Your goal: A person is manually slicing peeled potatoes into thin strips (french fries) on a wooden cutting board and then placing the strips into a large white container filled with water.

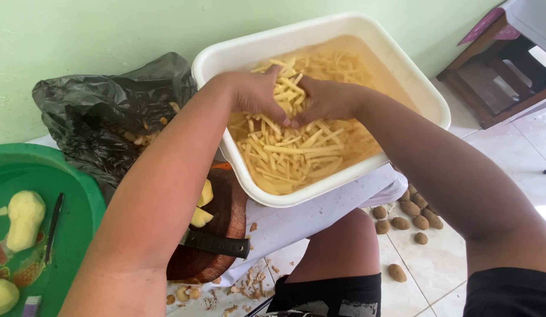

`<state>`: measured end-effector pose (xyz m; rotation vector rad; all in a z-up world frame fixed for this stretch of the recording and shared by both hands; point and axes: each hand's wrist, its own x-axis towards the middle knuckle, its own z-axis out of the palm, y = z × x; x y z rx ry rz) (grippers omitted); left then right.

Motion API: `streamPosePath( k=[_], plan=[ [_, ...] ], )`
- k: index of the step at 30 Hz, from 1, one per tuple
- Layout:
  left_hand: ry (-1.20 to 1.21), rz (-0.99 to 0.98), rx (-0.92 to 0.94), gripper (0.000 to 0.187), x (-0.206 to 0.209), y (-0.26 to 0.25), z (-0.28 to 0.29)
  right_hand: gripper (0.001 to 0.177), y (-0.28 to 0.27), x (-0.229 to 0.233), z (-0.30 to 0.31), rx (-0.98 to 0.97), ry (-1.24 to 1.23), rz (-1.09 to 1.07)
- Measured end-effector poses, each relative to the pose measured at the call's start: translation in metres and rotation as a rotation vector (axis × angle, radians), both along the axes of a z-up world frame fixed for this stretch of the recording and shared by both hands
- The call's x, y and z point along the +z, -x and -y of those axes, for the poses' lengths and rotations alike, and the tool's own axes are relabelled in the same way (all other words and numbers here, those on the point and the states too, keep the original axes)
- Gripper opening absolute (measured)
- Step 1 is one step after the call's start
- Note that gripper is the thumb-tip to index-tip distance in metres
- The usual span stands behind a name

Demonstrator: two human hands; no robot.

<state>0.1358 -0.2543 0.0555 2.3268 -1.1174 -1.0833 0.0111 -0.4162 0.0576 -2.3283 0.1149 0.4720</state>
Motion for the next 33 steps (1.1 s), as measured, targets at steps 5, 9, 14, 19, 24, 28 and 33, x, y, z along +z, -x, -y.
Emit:
streamPosePath(
  k=[5, 9, 14, 19, 24, 28, 33],
  plan=[
    [0.382, -0.019, 0.07, 0.089, 0.003, -0.001, -0.008, 0.074, 0.002, 0.013, 0.018, -0.17, 0.029, 0.131],
    [0.501, -0.035, 0.058, 0.066, 0.003, -0.003, -0.008, 0.051, 0.0, 0.002, 0.045, -0.16, 0.161, 0.221],
    [0.403, 0.049, 0.023, 0.053, 0.016, 0.0, -0.006, 0.053, 0.002, 0.001, 0.058, -0.17, 0.25, 0.266],
    [0.229, 0.283, -0.056, 0.045, 0.032, 0.008, -0.001, 0.046, 0.006, 0.006, 0.055, -0.2, 0.268, 0.248],
    [0.063, 0.55, -0.175, 0.073, 0.041, 0.022, 0.005, 0.05, 0.008, 0.014, 0.041, -0.163, 0.353, 0.136],
    [-0.005, 0.683, -0.21, 0.086, 0.051, 0.049, 0.007, 0.062, 0.013, 0.016, 0.045, -0.161, 0.356, 0.158],
    [-0.176, 0.747, -0.328, 0.072, 0.054, 0.084, 0.005, 0.058, 0.013, 0.016, 0.05, -0.261, 0.373, 0.191]
  ],
)
